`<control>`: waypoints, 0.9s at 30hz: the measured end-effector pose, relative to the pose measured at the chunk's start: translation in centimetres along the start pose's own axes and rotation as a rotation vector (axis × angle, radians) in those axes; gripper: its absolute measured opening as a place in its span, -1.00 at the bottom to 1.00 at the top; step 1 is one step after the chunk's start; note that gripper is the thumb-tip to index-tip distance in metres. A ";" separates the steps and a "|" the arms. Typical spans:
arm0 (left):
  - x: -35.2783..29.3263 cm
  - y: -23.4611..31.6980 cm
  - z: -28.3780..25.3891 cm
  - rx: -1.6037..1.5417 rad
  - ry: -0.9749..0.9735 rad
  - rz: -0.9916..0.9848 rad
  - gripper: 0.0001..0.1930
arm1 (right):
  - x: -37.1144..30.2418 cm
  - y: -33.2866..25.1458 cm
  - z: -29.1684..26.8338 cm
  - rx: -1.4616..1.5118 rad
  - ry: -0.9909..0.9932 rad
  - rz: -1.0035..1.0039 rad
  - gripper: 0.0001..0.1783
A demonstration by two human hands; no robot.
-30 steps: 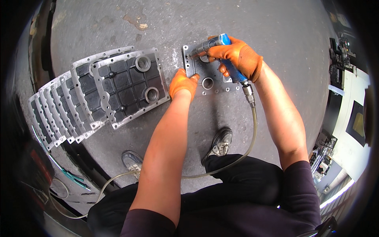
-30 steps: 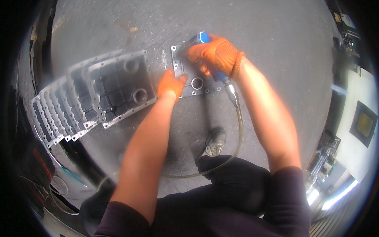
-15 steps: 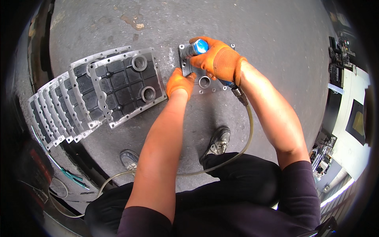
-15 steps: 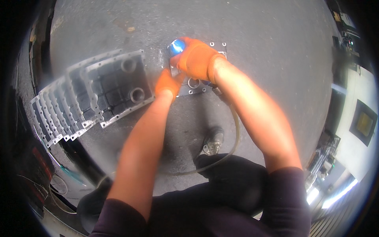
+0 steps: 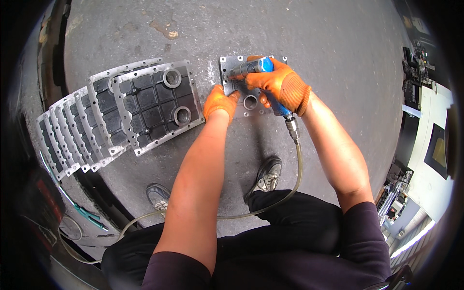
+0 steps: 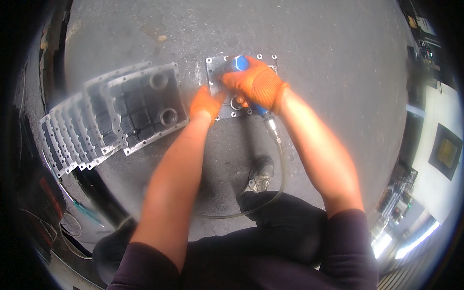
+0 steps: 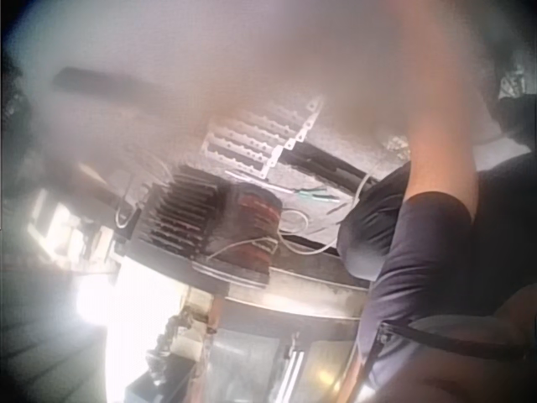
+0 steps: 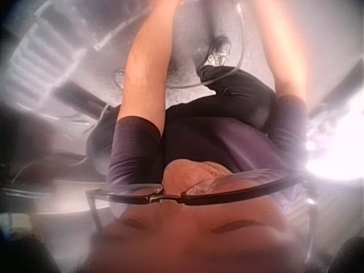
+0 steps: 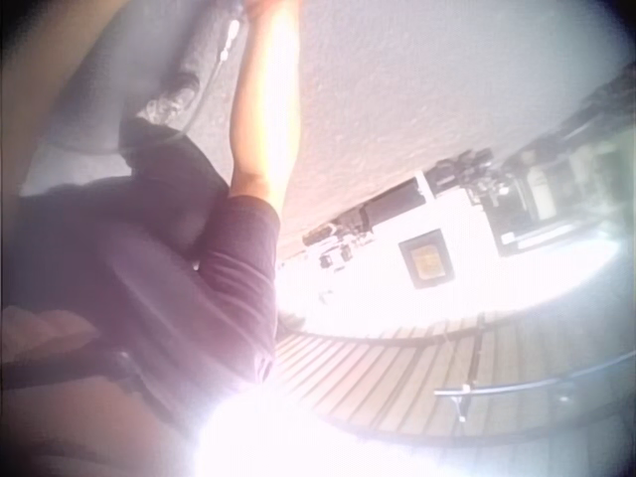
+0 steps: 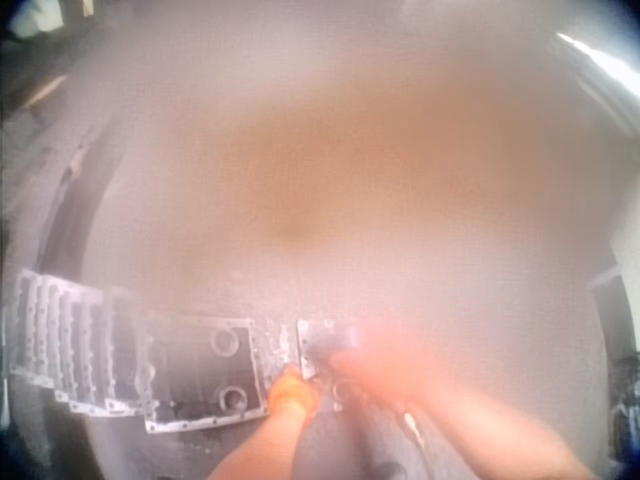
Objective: The person uses a pneumatic impact wrench to fasten bolts onto several rectangular metal plates laid on the floor. They systematically move from one plate to the next, tightening multiple bolts on each piece.
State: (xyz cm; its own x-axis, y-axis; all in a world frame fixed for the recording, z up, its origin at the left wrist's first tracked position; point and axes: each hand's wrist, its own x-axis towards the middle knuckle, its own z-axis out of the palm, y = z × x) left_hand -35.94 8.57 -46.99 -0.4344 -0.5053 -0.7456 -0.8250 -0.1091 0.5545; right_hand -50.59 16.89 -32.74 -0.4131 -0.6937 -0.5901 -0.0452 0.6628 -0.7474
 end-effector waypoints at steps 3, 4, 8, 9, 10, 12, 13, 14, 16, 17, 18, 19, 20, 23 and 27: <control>0.2 -0.2 0.2 0.004 0.013 -0.002 -0.55 | 0.4 0.2 -0.2 0.045 -0.015 0.014 -0.27; 0.4 -0.6 0.2 0.006 0.027 -0.007 -0.55 | 0.5 -0.6 0.1 0.080 -0.008 0.070 -0.27; 0.4 -0.8 0.6 -0.029 0.023 0.015 -0.55 | 0.6 -0.2 -0.4 -0.209 -0.026 -0.052 -0.47; 0.4 -0.7 0.7 -0.024 0.021 0.020 -0.55 | 0.9 0.1 -0.6 -0.293 -0.054 -0.100 -0.50; 0.4 -0.7 0.8 -0.019 0.018 0.026 -0.55 | 1.1 0.2 -0.7 -0.375 -0.076 -0.149 -0.53; 0.4 -0.8 0.6 -0.005 0.019 0.003 -0.54 | 1.4 -0.4 -0.4 -0.301 -0.087 -0.005 -0.50; 0.4 -0.7 0.4 0.003 0.020 -0.006 -0.53 | 1.4 -1.4 0.1 -0.253 -0.075 0.080 -0.48; 0.6 -1.0 0.5 0.008 0.027 -0.017 -0.52 | 1.1 -2.6 1.2 -0.186 -0.039 0.191 -0.43; 0.7 -0.7 0.7 0.019 0.031 -0.021 -0.49 | 1.1 -3.2 2.0 -0.159 -0.009 0.234 -0.33; 0.7 -0.7 0.7 0.020 0.017 -0.009 -0.48 | 1.5 -2.1 2.1 -0.198 -0.023 0.165 -0.27; 0.6 -0.5 0.4 0.021 0.007 0.002 -0.47 | 1.5 -2.5 2.5 -0.180 0.018 0.201 -0.24; 0.6 -0.4 0.1 0.025 -0.003 0.013 -0.45 | 1.4 -2.9 2.9 -0.158 0.062 0.238 -0.21; 0.7 -0.5 0.1 0.036 -0.004 0.022 -0.44 | 0.9 -2.9 2.8 -0.101 0.075 0.236 -0.21; 1.4 -1.0 0.3 0.083 0.024 0.057 -0.39 | -1.1 -3.0 1.5 0.099 0.016 0.231 -0.11; 0.7 -1.6 -0.1 -0.035 -0.031 0.129 -0.29 | -7.6 0.9 -2.4 0.445 0.131 0.149 -0.29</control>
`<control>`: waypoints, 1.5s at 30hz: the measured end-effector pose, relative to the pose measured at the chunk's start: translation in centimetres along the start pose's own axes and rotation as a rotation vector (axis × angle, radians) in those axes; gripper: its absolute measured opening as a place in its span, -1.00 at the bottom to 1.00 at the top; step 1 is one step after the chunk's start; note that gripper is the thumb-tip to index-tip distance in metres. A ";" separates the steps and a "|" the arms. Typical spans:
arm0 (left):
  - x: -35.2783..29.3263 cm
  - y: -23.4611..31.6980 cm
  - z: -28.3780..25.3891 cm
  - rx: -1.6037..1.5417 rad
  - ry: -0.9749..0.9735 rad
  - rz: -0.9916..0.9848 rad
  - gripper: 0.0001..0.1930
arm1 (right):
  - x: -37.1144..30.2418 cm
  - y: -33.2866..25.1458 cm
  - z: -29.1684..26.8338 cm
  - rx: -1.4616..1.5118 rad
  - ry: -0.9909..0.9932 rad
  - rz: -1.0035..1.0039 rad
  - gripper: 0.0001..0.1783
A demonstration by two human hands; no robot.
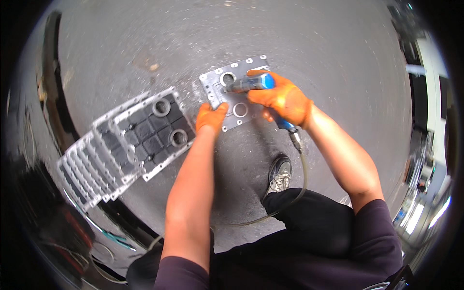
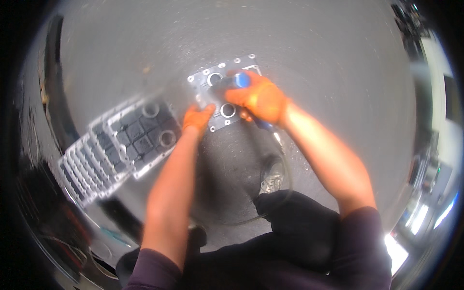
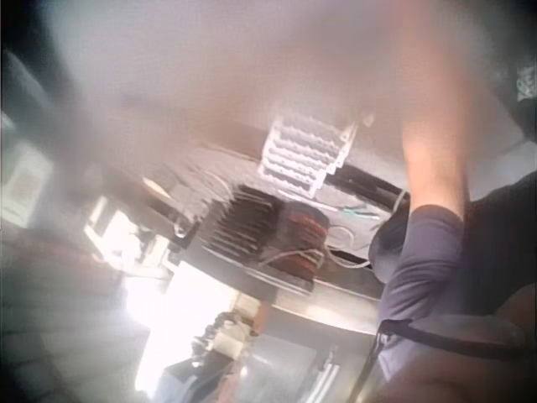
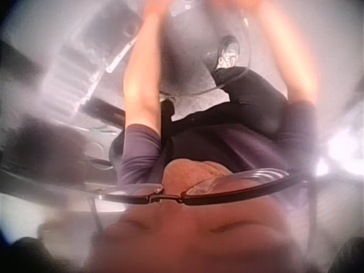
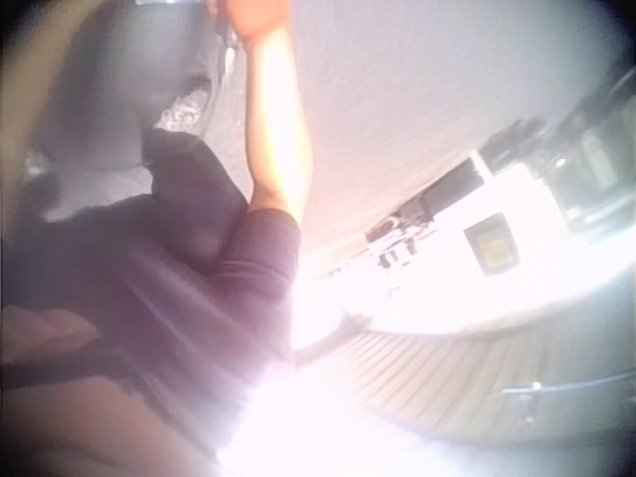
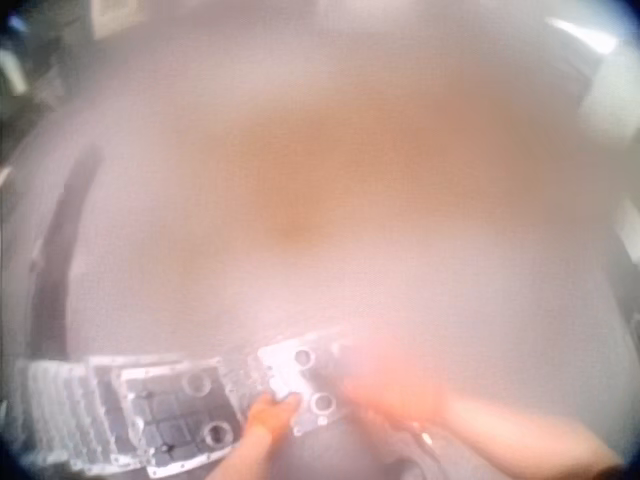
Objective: The person uses a pneumatic impact wrench to fasten bolts onto several rectangular metal plates laid on the floor. They systematically move from one plate to the next, tightening multiple bolts on each piece.
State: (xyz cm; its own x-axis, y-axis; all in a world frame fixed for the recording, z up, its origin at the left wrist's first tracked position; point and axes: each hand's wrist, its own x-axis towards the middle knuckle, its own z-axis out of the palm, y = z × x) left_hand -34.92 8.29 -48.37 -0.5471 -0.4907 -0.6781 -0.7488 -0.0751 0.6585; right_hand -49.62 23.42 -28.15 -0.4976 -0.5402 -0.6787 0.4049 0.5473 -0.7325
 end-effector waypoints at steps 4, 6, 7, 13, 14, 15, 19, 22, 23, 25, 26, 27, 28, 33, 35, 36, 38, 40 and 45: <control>-2.0 2.6 -0.7 -0.194 -0.263 -0.137 -0.48 | -7.1 3.4 -7.3 0.101 0.228 -0.118 -0.28; -3.5 4.2 0.3 -0.236 -0.370 -0.043 -0.55 | -10.3 5.2 -10.1 0.156 0.369 -0.107 -0.26; -4.3 5.1 0.6 -0.262 -0.414 0.000 -0.58 | -11.6 6.2 -11.2 0.168 0.425 -0.118 -0.26; -6.2 9.8 3.5 -0.421 -0.487 0.165 -0.67 | -16.4 10.5 -14.9 0.295 0.743 -0.036 -0.28; -6.8 11.3 4.3 -0.406 -0.498 0.182 -0.58 | -16.8 10.7 -14.8 0.280 0.769 -0.041 -0.27; -7.0 12.3 5.1 -0.390 -0.501 0.199 -0.49 | -17.2 11.2 -14.8 0.269 0.775 -0.072 -0.26; -2.2 12.3 9.3 -0.035 -0.553 0.290 -0.29 | -17.8 14.9 -15.4 0.241 0.730 -0.221 -0.27; -0.7 10.2 9.2 -0.003 -0.321 0.365 -0.19 | -16.2 13.4 -13.8 0.208 0.623 -0.242 -0.22; 0.4 7.9 7.8 0.194 -0.176 0.480 -0.20 | -15.7 13.5 -13.6 0.216 0.576 -0.323 -0.24; -0.6 7.0 3.9 0.567 -0.074 0.569 -0.27 | -15.2 13.4 -13.2 0.161 0.555 -0.279 -0.21; -2.4 7.6 0.1 0.734 -0.123 0.549 -0.33 | -15.5 13.2 -13.5 0.124 0.567 -0.243 -0.20; -3.0 7.2 -4.0 0.957 -0.117 0.606 -0.37 | -14.9 12.5 -13.3 0.131 0.556 -0.215 -0.20; -3.7 6.1 -7.9 1.115 -0.077 0.637 -0.37 | -14.2 11.6 -12.8 0.138 0.550 -0.187 -0.20; -4.6 1.3 -17.3 1.539 -0.072 0.655 0.00 | -11.5 11.8 -12.7 0.008 0.345 -0.441 0.02; -4.1 2.3 -15.8 1.619 -0.098 0.529 0.01 | -11.1 10.1 -10.7 0.015 0.331 -0.432 0.18; -3.7 2.8 -15.0 1.660 -0.108 0.467 0.01 | -11.0 9.2 -9.5 0.049 0.347 -0.386 0.21; -2.9 3.5 -13.9 1.738 -0.091 0.360 0.01 | -11.2 9.1 -9.7 0.026 0.303 -0.360 0.31; -2.5 4.7 -12.6 1.773 -0.127 0.261 0.00 | -11.8 8.8 -8.7 0.079 0.316 -0.361 0.27; -2.1 3.6 -13.0 1.768 -0.014 0.319 -0.05 | -12.8 7.9 -7.4 0.176 0.349 -0.280 -0.15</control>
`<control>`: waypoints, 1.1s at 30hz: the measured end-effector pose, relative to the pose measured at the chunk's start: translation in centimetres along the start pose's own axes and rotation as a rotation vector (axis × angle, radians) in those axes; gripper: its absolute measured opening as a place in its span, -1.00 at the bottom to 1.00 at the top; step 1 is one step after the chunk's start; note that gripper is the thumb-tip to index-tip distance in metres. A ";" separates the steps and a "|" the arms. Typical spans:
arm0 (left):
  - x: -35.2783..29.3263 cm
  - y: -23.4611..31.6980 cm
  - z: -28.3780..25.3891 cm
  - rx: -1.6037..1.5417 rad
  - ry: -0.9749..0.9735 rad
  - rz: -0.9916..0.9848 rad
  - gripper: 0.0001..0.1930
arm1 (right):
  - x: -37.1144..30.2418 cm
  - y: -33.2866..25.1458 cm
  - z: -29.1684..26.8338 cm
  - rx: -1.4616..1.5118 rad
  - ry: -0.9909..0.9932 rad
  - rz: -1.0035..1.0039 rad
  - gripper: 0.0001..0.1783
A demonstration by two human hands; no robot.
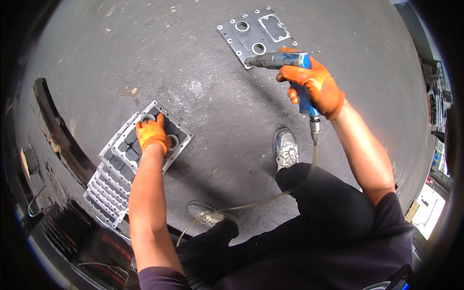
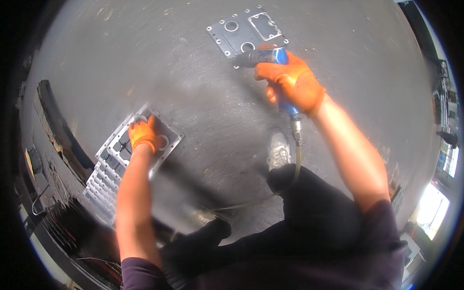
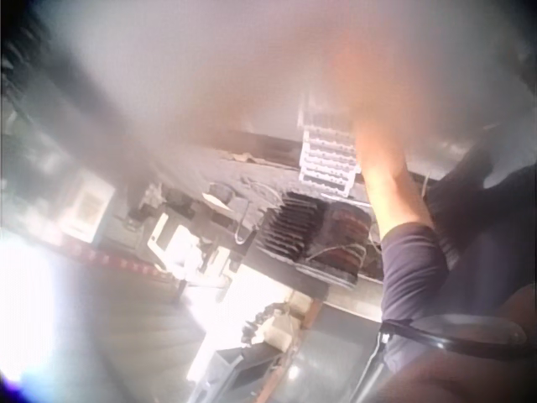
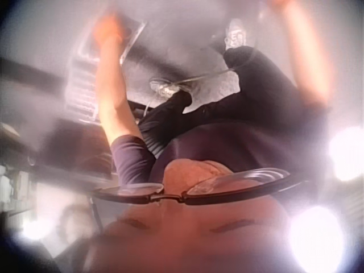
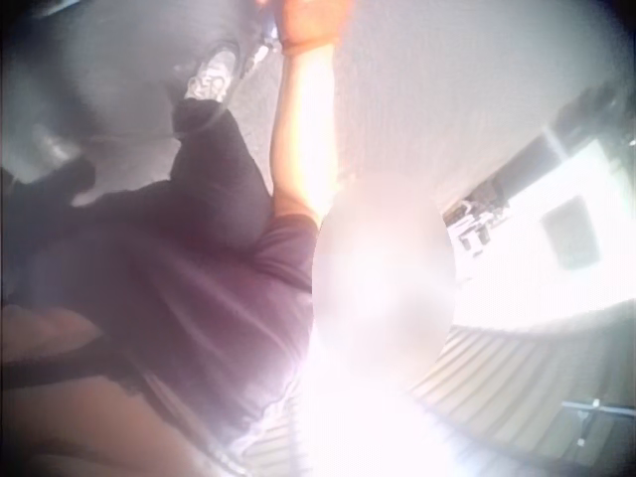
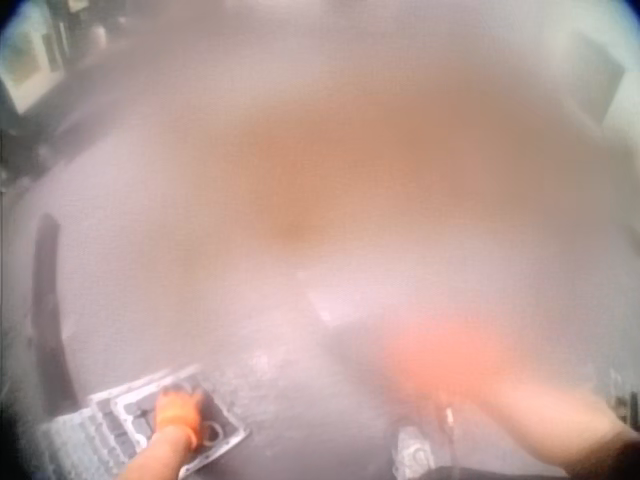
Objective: The person uses a pneumatic impact wrench to fasten bolts onto several rectangular metal plates laid on the floor. They systematically move from one plate to the next, tightening multiple bolts on each piece.
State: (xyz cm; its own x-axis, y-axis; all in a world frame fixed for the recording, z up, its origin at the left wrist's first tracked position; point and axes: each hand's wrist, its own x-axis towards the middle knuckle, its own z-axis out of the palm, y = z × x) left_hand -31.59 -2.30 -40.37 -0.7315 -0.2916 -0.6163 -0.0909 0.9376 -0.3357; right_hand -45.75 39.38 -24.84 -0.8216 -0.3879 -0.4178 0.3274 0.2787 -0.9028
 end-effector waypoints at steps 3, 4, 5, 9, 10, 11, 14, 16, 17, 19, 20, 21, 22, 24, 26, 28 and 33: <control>-1.3 0.5 -1.2 -0.055 0.045 0.044 0.03 | -0.6 0.3 -0.1 -0.053 0.030 -0.022 -0.51; -1.5 1.9 -3.3 -0.110 -0.001 0.059 0.04 | -1.0 0.7 -0.2 -0.077 0.043 -0.016 -0.60; -1.9 3.3 -4.3 -0.141 0.069 0.128 0.05 | -1.0 0.8 -0.6 -0.096 0.050 0.000 -0.67; -1.5 8.5 -6.8 -0.365 0.222 0.303 0.07 | -0.5 -0.4 0.2 0.032 0.096 0.184 -0.51; -1.3 10.0 -7.3 -0.358 0.222 0.315 0.06 | 0.0 -0.1 0.3 0.043 0.072 0.191 -0.45; -1.0 11.6 -7.4 -0.314 0.233 0.312 0.02 | 0.4 -0.1 0.9 0.022 0.049 0.172 -0.32; 0.0 15.6 -6.9 -0.202 0.147 0.308 -0.09 | 1.3 0.7 1.7 -0.008 0.019 0.200 -0.35; 1.3 17.5 -4.3 -0.168 0.217 0.318 -0.13 | 2.0 1.8 1.8 -0.004 -0.024 0.193 -0.28; 1.9 17.9 -2.8 -0.162 0.269 0.320 -0.13 | 2.3 2.1 2.0 -0.007 -0.032 0.204 -0.27; 0.5 16.9 -4.8 -0.294 0.166 0.376 -0.12 | 3.1 2.5 2.5 -0.025 -0.027 0.247 -0.25; 0.3 17.2 -3.2 -0.352 0.266 0.387 -0.10 | 3.5 2.6 2.7 -0.036 -0.015 0.273 -0.25; 0.2 16.6 -0.8 -0.403 0.373 0.376 -0.08 | 4.4 2.6 3.2 -0.081 -0.044 0.287 -0.26; -0.1 16.0 -0.4 -0.456 0.483 0.371 -0.06 | 5.2 2.9 3.3 -0.094 -0.063 0.269 -0.26; -0.4 14.9 -0.1 -0.495 0.270 0.242 0.04 | 6.9 3.4 3.7 -0.119 -0.107 0.235 -0.26; -1.0 14.2 0.4 -0.573 0.146 0.135 0.07 | 8.9 3.0 4.6 -0.173 -0.116 0.291 -0.27; -0.7 13.9 0.6 -0.547 0.080 0.138 0.10 | 10.2 2.9 5.8 -0.205 -0.134 0.309 -0.27; -0.6 13.5 0.4 -0.558 0.046 0.161 0.10 | 11.7 1.5 7.9 -0.308 -0.103 0.359 -0.32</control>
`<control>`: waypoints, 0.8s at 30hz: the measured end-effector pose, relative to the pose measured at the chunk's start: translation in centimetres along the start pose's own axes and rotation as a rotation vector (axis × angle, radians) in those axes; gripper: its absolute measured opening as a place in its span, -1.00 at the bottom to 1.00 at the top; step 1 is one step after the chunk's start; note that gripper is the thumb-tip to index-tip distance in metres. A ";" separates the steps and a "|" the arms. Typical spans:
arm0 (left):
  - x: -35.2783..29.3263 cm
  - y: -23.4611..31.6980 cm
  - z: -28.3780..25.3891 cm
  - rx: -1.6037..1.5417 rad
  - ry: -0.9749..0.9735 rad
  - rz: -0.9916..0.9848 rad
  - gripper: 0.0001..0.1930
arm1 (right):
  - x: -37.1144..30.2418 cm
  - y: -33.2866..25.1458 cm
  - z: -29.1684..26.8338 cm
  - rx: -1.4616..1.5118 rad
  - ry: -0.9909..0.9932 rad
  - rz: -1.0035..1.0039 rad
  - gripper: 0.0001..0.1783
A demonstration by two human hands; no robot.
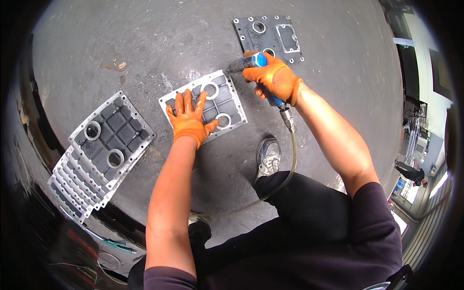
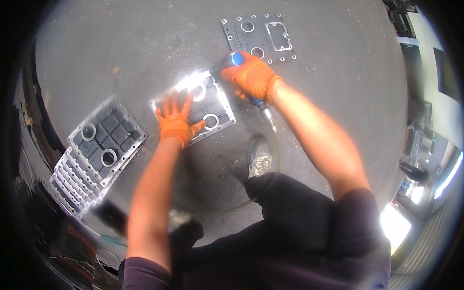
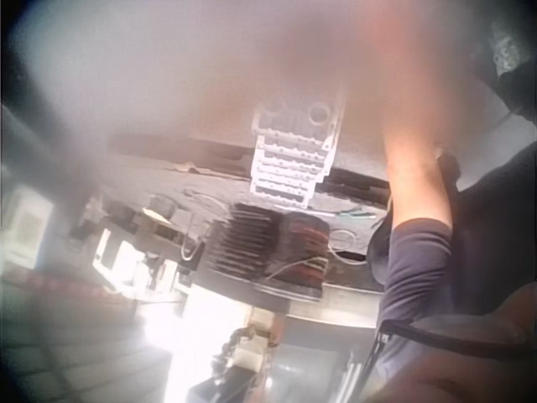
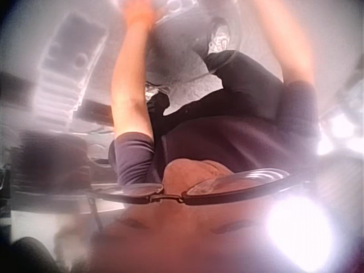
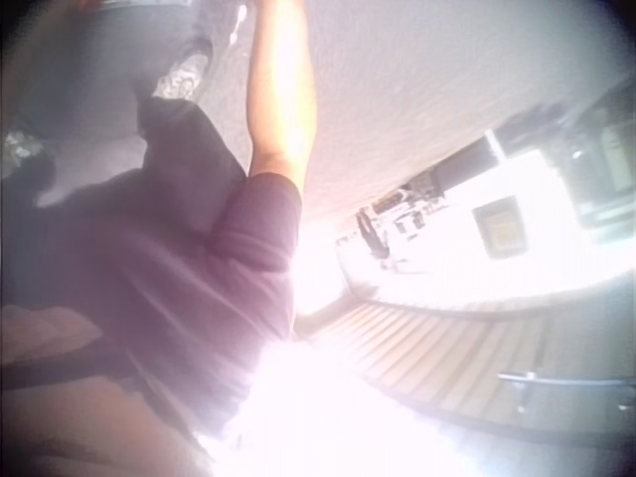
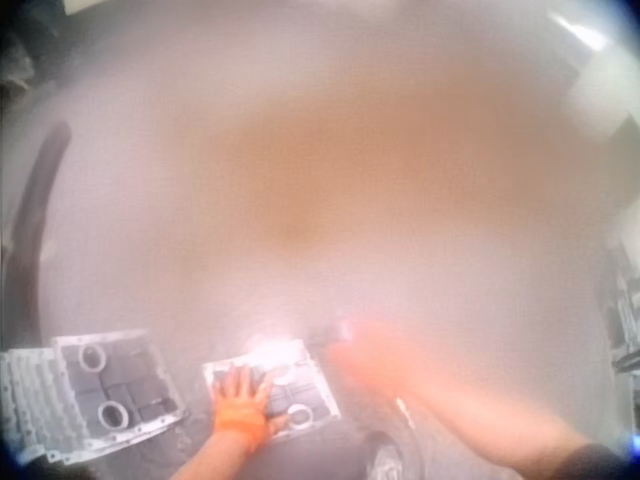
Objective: The person uses a pneumatic impact wrench to fasten bolts onto several rectangular metal plates laid on the floor. They systematically move from one plate to the next, tightening multiple bolts on each piece.
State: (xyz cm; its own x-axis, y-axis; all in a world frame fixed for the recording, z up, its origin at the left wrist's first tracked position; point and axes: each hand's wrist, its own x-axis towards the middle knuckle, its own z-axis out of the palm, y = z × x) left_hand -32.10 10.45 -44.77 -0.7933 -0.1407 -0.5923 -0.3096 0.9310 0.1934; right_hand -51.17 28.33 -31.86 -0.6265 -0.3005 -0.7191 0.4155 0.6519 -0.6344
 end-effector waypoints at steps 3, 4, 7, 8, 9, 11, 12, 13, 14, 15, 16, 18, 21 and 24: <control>0.2 -0.2 0.0 -0.005 -0.021 0.000 0.11 | 0.9 -0.4 0.0 -0.142 -0.033 -0.009 -0.24; 0.2 -0.1 -0.3 -0.010 -0.036 0.002 0.12 | 1.2 -0.4 0.1 -0.146 -0.017 0.010 -0.24; 0.4 -0.3 -0.3 -0.034 -0.069 0.018 0.30 | 2.5 -0.3 0.3 -0.163 0.003 0.035 -0.25; 0.5 -0.3 -0.2 -0.043 -0.078 0.025 0.39 | 3.1 -0.1 0.0 -0.175 -0.008 0.022 -0.25; 0.5 -0.2 -0.4 -0.026 -0.119 0.029 0.44 | 3.2 -0.2 0.1 -0.187 -0.020 0.013 -0.26; 0.4 0.0 -1.2 0.008 -0.201 0.037 0.56 | 3.0 -0.9 0.4 -0.150 0.011 0.078 -0.26; 0.4 0.0 -1.1 0.035 -0.202 0.041 0.56 | 2.9 -1.4 0.6 -0.135 0.028 0.107 -0.26; 0.4 -0.1 -0.9 0.061 -0.202 0.045 0.56 | 2.9 -1.4 0.7 -0.155 0.015 0.079 -0.26; 0.4 -0.1 -0.7 0.087 -0.203 0.049 0.56 | 3.0 -1.3 0.8 -0.176 0.001 0.051 -0.26; 0.4 0.0 -0.7 0.091 -0.210 0.053 0.57 | 2.9 -1.0 0.9 -0.193 -0.013 0.027 -0.26; 0.5 0.0 -0.8 0.096 -0.216 0.058 0.58 | 3.1 -1.2 0.6 -0.313 -0.093 -0.060 -0.24; 0.7 0.3 -0.8 0.105 -0.223 0.059 0.59 | 2.7 -1.6 0.7 -0.351 -0.074 0.011 -0.12; 0.8 -0.1 -0.6 0.074 -0.206 0.065 0.58 | 2.8 -2.0 1.4 -0.302 -0.040 0.065 -0.17; 0.4 0.0 -0.9 0.074 -0.224 0.049 0.58 | 3.3 -2.3 1.6 -0.259 -0.015 0.106 -0.20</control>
State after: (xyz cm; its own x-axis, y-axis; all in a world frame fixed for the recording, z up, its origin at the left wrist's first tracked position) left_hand -32.91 10.11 -44.30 -0.6676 -0.0244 -0.7441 -0.2278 0.9582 0.1730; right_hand -53.14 24.71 -33.17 -0.5778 -0.2298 -0.7832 0.2951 0.8358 -0.4630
